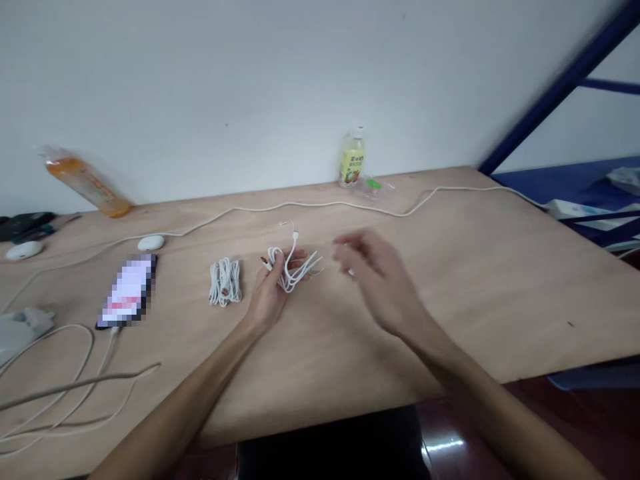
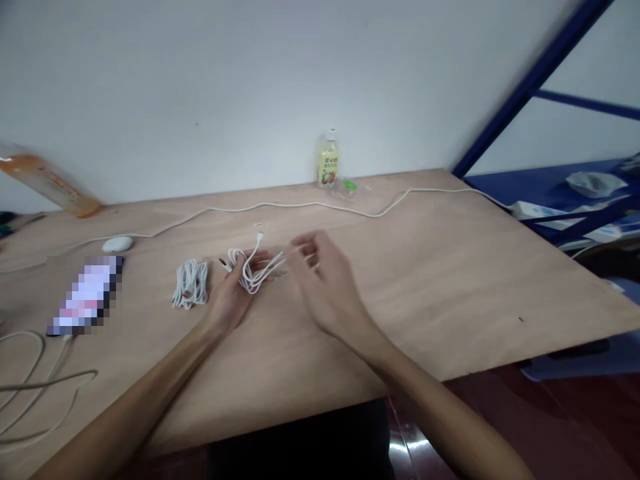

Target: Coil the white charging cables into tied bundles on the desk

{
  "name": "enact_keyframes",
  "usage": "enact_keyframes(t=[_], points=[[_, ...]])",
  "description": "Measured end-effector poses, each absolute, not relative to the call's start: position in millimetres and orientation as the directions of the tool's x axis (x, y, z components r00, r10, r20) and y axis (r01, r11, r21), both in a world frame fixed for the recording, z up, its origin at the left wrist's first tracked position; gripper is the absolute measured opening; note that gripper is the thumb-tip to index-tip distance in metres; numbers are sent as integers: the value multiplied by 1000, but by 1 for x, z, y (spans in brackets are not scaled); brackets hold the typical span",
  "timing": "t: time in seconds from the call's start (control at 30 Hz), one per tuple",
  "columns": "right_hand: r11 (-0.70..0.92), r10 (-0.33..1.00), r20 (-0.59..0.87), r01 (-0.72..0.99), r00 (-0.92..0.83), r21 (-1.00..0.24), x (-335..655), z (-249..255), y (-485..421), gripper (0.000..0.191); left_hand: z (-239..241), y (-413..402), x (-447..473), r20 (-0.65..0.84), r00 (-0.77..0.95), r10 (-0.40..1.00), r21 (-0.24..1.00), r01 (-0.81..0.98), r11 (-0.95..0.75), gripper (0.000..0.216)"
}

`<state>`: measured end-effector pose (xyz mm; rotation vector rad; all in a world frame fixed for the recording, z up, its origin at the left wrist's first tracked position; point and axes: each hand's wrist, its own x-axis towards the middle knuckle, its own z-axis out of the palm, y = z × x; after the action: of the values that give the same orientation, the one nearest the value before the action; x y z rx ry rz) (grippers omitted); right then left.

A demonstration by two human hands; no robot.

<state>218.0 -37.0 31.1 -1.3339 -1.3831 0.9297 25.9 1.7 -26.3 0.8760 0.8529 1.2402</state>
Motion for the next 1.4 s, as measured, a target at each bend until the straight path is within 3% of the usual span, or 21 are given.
enact_keyframes(t=[0.1, 0.23, 0.33, 0.5, 0.73, 1.07, 1.4], points=[[-49, 995, -66, 200, -79, -979, 195, 16, -28, 37, -28, -4, 24, 46, 130, 990, 966, -257, -11, 58], [-226, 957, -203, -98, -207, -969, 171, -9, -11, 34, -28, -11, 24, 181, 144, 973, 983, -69, -173, 62], [-310, 937, -243, -279, -250, -909, 165, -23, -3, 33, -27, -12, 24, 135, 151, 979, 989, -73, -125, 66], [-354, 932, -283, -405, -225, -843, 165, -29, 1, 19, -22, -12, 24, 35, 103, 994, 984, -180, -16, 58], [-367, 930, -327, -416, -167, -832, 163, -30, -1, 25, -32, -4, 23, -66, 81, 995, 937, -338, 90, 55], [-408, 905, -273, -483, -326, -775, 167, -29, 5, 20, -25, -1, 19, 25, 93, 995, 947, -321, 6, 58], [-393, 911, -239, -527, -337, -753, 176, -34, 6, 35, -21, 5, 18, -124, 131, 984, 866, -470, 172, 47]])
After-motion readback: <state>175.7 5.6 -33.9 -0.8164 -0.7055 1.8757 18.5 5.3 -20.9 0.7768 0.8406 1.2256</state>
